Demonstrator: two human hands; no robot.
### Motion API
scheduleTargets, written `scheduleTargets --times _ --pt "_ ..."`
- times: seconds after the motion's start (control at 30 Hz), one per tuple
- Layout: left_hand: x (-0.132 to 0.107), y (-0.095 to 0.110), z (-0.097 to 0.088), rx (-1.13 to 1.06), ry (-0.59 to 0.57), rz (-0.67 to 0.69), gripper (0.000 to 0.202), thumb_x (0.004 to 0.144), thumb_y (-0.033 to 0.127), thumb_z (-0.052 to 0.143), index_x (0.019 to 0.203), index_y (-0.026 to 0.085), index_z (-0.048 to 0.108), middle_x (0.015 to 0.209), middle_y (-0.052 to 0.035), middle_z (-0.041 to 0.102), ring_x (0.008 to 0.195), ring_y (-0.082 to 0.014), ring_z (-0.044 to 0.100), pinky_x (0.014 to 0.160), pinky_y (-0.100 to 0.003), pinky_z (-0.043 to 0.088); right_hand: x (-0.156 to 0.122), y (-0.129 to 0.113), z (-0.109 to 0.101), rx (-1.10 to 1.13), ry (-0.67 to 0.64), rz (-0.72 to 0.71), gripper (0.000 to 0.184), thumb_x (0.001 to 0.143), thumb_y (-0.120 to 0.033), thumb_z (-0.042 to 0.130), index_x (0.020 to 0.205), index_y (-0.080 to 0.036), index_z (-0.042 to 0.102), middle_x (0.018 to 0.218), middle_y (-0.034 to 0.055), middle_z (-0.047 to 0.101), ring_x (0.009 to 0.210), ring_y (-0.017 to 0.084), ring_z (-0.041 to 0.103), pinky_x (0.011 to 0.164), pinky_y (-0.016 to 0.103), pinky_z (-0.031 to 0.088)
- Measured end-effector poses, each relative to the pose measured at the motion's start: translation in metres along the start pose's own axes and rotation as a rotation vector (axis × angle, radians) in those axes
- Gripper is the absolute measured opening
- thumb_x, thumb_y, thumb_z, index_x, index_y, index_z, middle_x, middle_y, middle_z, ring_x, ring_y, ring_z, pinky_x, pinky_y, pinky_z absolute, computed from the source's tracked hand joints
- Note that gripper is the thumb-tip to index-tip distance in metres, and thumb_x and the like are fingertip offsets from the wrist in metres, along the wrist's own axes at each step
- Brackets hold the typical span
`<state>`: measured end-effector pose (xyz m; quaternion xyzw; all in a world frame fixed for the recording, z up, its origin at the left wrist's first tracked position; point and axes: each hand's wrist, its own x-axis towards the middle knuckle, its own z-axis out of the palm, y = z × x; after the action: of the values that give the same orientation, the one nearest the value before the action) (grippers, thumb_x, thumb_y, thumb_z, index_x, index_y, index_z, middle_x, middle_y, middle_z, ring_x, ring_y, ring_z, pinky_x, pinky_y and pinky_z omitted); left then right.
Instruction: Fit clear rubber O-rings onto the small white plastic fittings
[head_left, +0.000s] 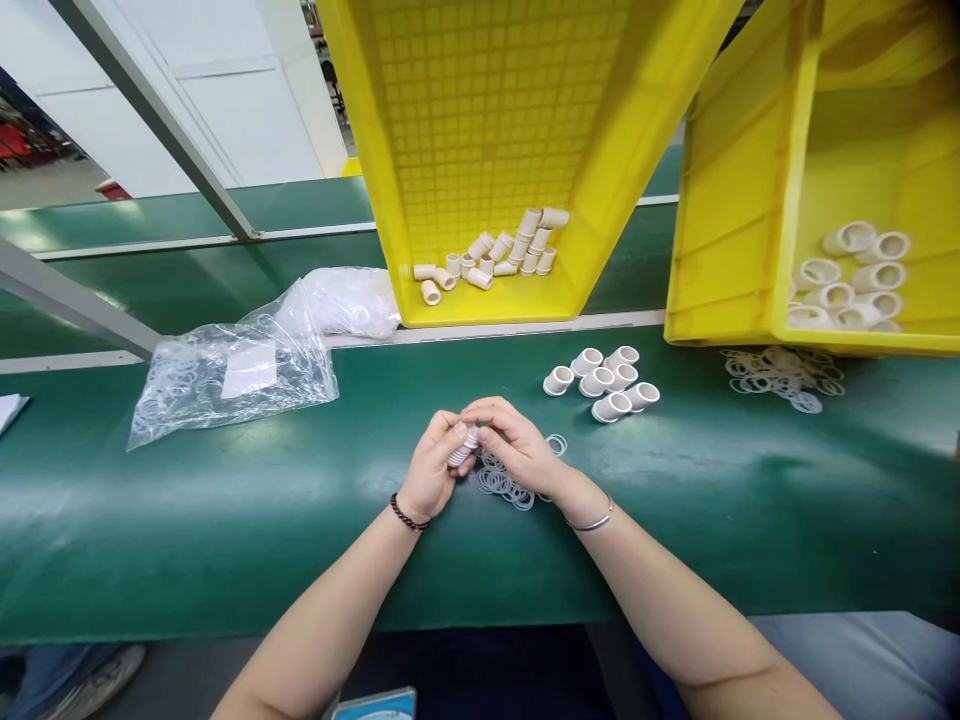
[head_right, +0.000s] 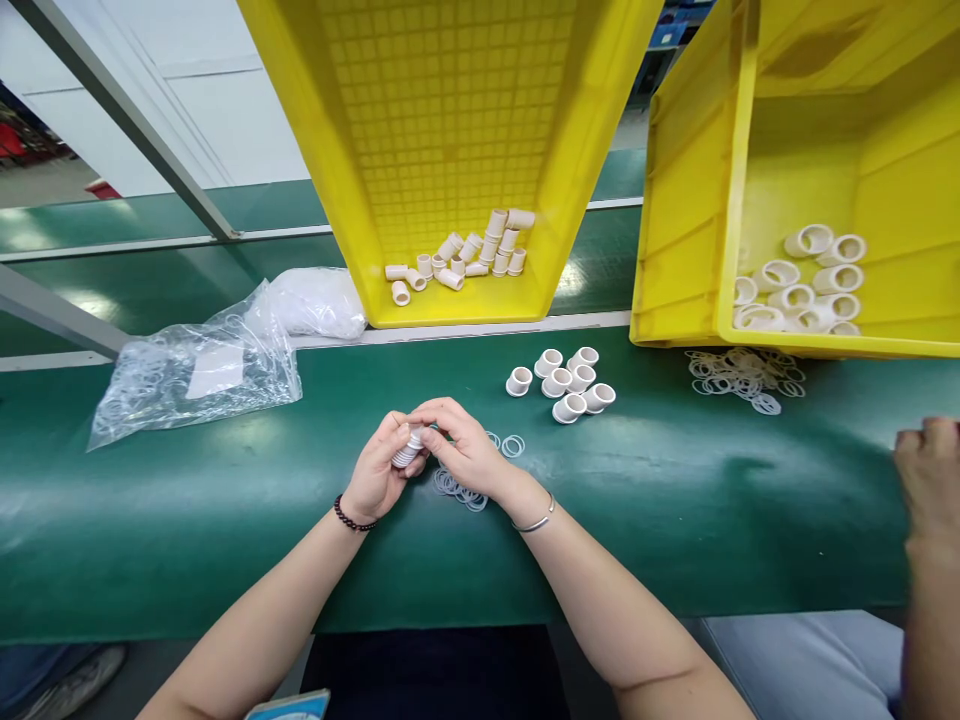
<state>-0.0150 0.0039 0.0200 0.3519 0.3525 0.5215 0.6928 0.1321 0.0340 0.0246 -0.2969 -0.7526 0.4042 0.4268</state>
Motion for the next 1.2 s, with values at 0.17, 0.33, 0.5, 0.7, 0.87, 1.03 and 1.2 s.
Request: scheduleTargets --times 0.17,0.33,0.5,0.7,0.87,1.03,1.2 --pt "0.001 0.002 -0.001 -0.108 -0.007 -0.055 0.030 0.080 0.042 0.059 0.079 0.019 0.040 0.064 0.0050 0.049 0.042 -0.0037 0.038 0.043 -0.018 0.023 -0.001 0.002 0.000 -0.034 -0.053 -0.067 0.028 0.090 -0.031 0.050 0.116 -0.024 0.056 0.117 0.0091 0.054 0.112 0.020 0.051 0.094 0.040 0.045" --pt "0.001 0.000 -0.001 -0.123 0.009 -0.067 0.030 0.080 0.041 0.060 0.077 0.019 0.039 0.060 0.0058 0.046 0.042 -0.0040 0.038 0.042 -0.018 0.022 -0.002 0.002 0.002 -0.101 0.017 -0.075 0.016 0.087 -0.028 0.055 0.101 -0.023 0.061 0.109 0.0083 0.060 0.105 0.020 0.056 0.092 0.041 0.046" --pt "0.002 0.001 -0.001 -0.110 0.019 -0.061 0.028 0.079 0.038 0.061 0.079 0.019 0.041 0.059 0.0054 0.047 0.042 -0.0041 0.038 0.041 -0.017 0.022 -0.002 0.001 0.003 -0.138 0.050 -0.102 0.007 0.086 -0.027 0.056 0.089 -0.022 0.060 0.106 0.0080 0.063 0.100 0.020 0.058 0.088 0.041 0.048" --pt "0.002 0.000 -0.001 -0.132 0.030 -0.102 0.029 0.079 0.039 0.061 0.078 0.018 0.042 0.056 0.0063 0.045 0.039 -0.0038 0.037 0.042 -0.017 0.025 -0.004 0.008 0.006 -0.185 0.150 -0.215 0.009 0.080 -0.019 0.064 0.088 -0.021 0.061 0.087 0.0050 0.065 0.091 0.019 0.061 0.080 0.037 0.051" --pt "0.003 -0.003 -0.003 -0.159 0.020 -0.114 0.025 0.082 0.039 0.058 0.079 0.017 0.045 0.055 0.0056 0.045 0.040 -0.0043 0.038 0.042 -0.017 0.025 -0.004 0.008 0.008 -0.263 0.195 -0.249 0.011 0.077 -0.018 0.067 0.085 -0.022 0.060 0.081 0.0028 0.064 0.081 0.018 0.061 0.072 0.034 0.051" --pt "0.003 -0.003 -0.003 -0.144 0.022 -0.097 0.026 0.081 0.040 0.059 0.080 0.016 0.048 0.056 0.0044 0.046 0.042 -0.0046 0.039 0.043 -0.017 0.026 -0.006 0.007 0.009 -0.312 0.232 -0.254 0.009 0.077 -0.020 0.068 0.081 -0.021 0.059 0.076 0.0014 0.064 0.073 0.016 0.059 0.068 0.032 0.049" --pt "0.002 -0.002 0.002 -0.145 0.053 -0.079 0.026 0.080 0.040 0.060 0.081 0.016 0.049 0.056 0.0047 0.046 0.043 -0.0045 0.039 0.043 -0.017 0.025 -0.007 0.005 0.011 -0.316 0.275 -0.245 0.009 0.077 -0.020 0.068 0.077 -0.022 0.059 0.073 0.0009 0.063 0.072 0.015 0.059 0.066 0.031 0.050"
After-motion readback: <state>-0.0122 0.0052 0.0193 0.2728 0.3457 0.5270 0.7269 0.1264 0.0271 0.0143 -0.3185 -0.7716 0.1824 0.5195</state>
